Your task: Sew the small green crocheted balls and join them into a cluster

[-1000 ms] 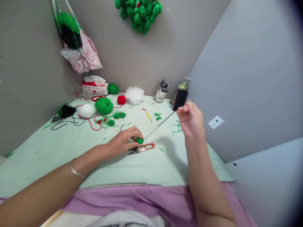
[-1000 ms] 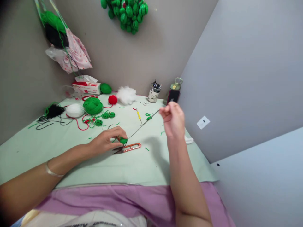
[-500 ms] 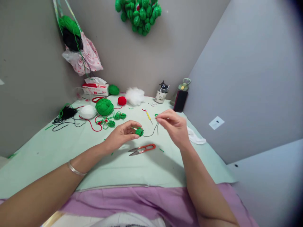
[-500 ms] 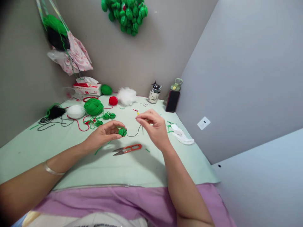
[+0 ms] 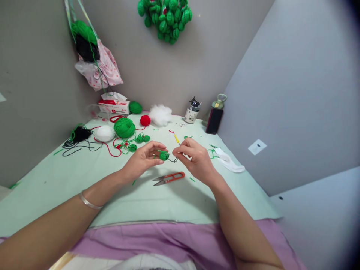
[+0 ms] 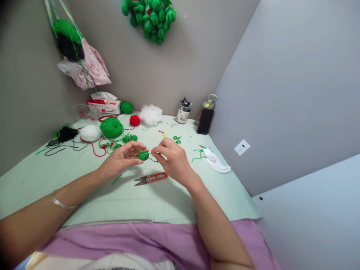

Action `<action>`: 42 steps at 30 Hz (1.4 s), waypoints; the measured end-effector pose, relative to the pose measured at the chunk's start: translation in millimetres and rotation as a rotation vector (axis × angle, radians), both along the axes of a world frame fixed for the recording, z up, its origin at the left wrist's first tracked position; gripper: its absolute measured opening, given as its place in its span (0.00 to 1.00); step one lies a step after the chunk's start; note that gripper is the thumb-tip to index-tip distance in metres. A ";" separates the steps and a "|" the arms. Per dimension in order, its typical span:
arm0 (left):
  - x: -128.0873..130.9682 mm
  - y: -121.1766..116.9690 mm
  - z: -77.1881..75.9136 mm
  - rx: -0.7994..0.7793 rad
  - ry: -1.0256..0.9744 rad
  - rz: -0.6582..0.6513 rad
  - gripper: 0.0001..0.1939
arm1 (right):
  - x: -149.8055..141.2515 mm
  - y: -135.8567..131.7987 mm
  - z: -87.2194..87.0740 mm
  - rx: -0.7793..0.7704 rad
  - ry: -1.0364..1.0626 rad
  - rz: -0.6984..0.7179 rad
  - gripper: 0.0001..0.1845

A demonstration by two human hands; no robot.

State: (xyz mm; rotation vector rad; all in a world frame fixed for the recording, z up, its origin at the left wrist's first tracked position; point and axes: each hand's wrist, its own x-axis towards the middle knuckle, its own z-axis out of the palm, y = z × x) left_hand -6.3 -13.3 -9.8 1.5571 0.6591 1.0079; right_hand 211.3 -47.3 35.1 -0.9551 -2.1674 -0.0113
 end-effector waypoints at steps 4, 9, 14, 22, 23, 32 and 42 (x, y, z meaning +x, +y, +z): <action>0.6 -0.9 -0.1 0.015 0.016 0.021 0.18 | -0.7 -1.3 -0.5 -0.001 -0.031 -0.003 0.07; 1.4 -1.9 -0.5 0.077 0.024 0.058 0.16 | -1.1 -2.1 -0.4 -0.002 -0.057 0.001 0.08; 2.0 -3.2 -1.4 0.164 0.060 0.106 0.15 | -3.2 -3.3 -1.9 -0.001 -0.069 0.010 0.08; 3.8 -3.3 0.5 0.006 -0.035 0.080 0.19 | -3.9 2.2 -2.3 -0.339 0.174 0.049 0.07; 3.8 -3.4 0.4 -0.014 -0.043 0.070 0.20 | -3.8 4.1 -2.9 -0.385 0.213 0.061 0.06; 4.4 -5.8 -0.6 0.054 -0.024 0.072 0.19 | -8.6 3.4 -3.3 -0.432 0.264 0.067 0.06; 3.6 -4.4 0.5 0.100 -0.012 0.106 0.19 | -4.8 -2.9 2.4 -0.388 0.206 0.038 0.06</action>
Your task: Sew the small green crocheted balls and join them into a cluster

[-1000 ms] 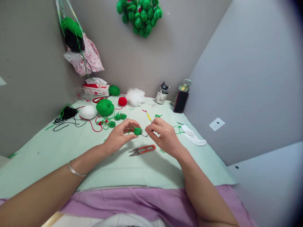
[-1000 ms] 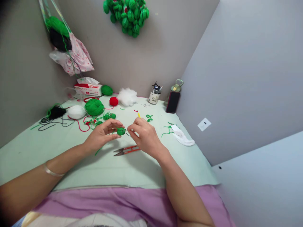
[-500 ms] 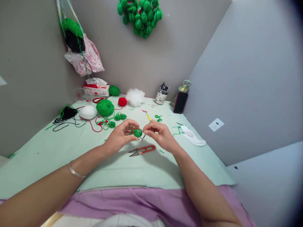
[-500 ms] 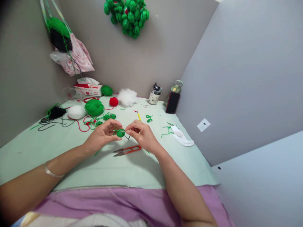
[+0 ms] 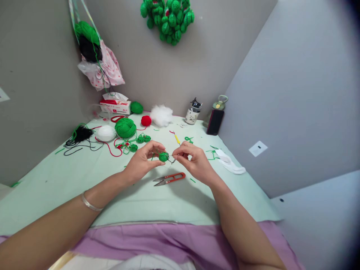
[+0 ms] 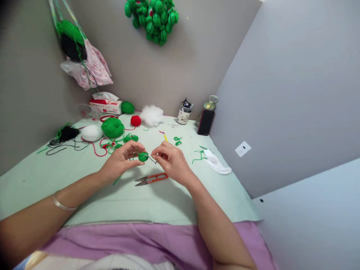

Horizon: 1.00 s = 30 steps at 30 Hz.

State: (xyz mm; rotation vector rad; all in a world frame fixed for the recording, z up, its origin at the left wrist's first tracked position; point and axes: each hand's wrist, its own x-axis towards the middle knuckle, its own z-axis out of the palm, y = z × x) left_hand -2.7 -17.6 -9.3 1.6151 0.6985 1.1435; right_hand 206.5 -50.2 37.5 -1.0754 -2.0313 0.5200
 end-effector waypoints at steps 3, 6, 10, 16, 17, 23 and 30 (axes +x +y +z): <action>-0.5 0.0 0.3 0.020 0.019 0.003 0.18 | 0.4 -1.0 0.1 0.001 -0.018 0.004 0.06; -0.9 -0.6 0.5 0.040 0.036 0.013 0.17 | -0.1 -1.0 -0.9 0.006 -0.027 0.005 0.07; -0.4 -1.0 -0.5 -0.005 0.010 -0.006 0.19 | -2.0 2.4 -4.4 -0.022 0.010 0.021 0.06; 1.5 -3.1 1.2 -0.038 -0.001 -0.003 0.19 | -6.9 8.0 -10.2 -0.153 0.135 0.069 0.05; 1.6 -3.5 1.6 -0.038 0.001 -0.007 0.18 | -8.0 8.2 -11.2 -0.174 0.155 0.074 0.05; 1.9 -3.3 1.0 -0.029 0.005 -0.025 0.19 | -11.9 8.9 -14.5 -0.205 0.215 0.052 0.06; 3.8 -6.1 0.9 -0.038 0.033 -0.054 0.20 | -4.7 14.4 -13.5 -0.221 0.265 0.094 0.11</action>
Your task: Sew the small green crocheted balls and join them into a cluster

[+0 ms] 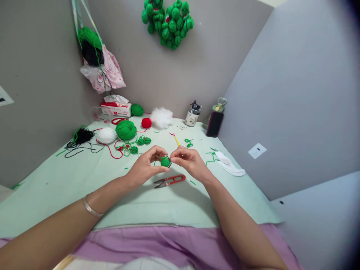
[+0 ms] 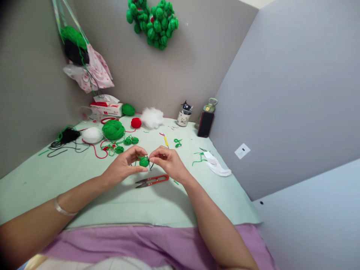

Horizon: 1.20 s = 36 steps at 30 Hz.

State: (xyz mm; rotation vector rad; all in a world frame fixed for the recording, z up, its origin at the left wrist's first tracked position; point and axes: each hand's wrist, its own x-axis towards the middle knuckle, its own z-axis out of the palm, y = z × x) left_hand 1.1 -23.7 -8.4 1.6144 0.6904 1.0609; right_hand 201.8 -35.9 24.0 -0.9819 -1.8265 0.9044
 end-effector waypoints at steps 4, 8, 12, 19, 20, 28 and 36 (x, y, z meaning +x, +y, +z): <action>-1.4 -1.2 3.2 0.016 0.082 0.056 0.21 | 2.0 2.6 -0.7 -0.056 0.060 0.049 0.12; -3.5 0.3 6.3 0.000 0.159 0.064 0.21 | 3.2 3.6 -1.2 -0.015 0.071 0.060 0.12; -5.1 3.0 6.3 -0.069 0.159 -0.067 0.20 | 4.9 2.6 -0.7 0.037 0.060 0.085 0.10; -11.2 5.2 15.1 -0.110 0.108 -0.343 0.18 | 7.5 -1.5 0.4 0.046 0.022 0.126 0.05; -12.6 5.1 17.5 -0.119 0.118 -0.361 0.18 | 7.8 -1.9 0.7 0.049 0.023 0.134 0.04; -20.7 6.8 25.7 -0.198 0.064 -0.430 0.18 | 9.5 -3.3 3.8 0.026 0.045 0.192 0.03; -23.3 12.1 24.8 -0.160 0.075 -0.377 0.15 | 7.7 -7.3 7.7 0.091 -0.018 0.144 0.02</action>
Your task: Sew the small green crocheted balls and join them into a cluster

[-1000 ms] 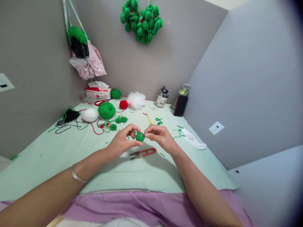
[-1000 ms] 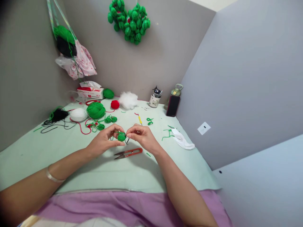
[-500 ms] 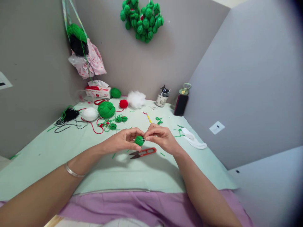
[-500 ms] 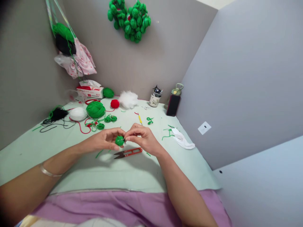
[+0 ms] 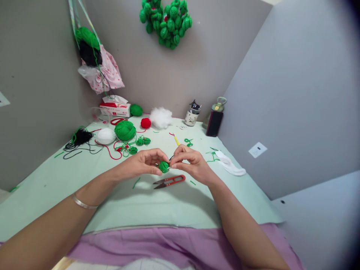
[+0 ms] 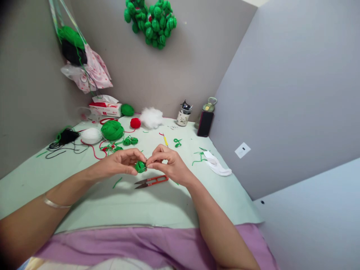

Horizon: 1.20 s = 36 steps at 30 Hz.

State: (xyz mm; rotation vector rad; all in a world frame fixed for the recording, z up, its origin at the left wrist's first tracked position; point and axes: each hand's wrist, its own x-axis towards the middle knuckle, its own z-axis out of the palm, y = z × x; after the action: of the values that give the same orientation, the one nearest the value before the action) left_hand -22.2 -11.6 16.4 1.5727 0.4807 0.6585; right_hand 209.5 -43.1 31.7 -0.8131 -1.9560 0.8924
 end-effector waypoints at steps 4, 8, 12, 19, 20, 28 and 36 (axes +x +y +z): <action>0.8 3.0 -4.5 -0.023 -0.024 -0.006 0.15 | -2.8 -2.3 0.1 0.052 -0.017 -0.055 0.02; 0.8 4.2 -8.7 -0.039 -0.021 0.004 0.16 | -4.7 -3.0 0.8 0.101 -0.042 -0.108 0.02; 3.1 2.2 -11.0 -0.067 -0.041 0.051 0.16 | -4.6 -0.7 -1.4 0.211 -0.094 -0.154 0.04; 9.8 3.0 -23.8 -0.173 -0.112 0.157 0.15 | -9.3 1.5 -14.8 0.384 -0.252 -0.258 0.05; 10.4 3.1 -24.7 -0.177 -0.113 0.165 0.15 | -11.1 0.1 -16.1 0.394 -0.256 -0.248 0.05; 16.8 -4.0 -16.6 -0.142 -0.080 0.274 0.15 | -19.0 -5.0 -19.3 0.613 -0.438 -0.253 0.05; 19.2 -3.5 -23.7 -0.132 -0.063 0.290 0.15 | -16.8 -4.1 -23.6 0.574 -0.626 -0.268 0.10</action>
State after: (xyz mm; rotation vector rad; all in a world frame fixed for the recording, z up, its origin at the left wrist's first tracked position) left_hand -3.0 -15.1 -7.4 1.3655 0.6984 0.8759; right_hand 192.7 -47.2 8.1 -1.0395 -2.3745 -0.1253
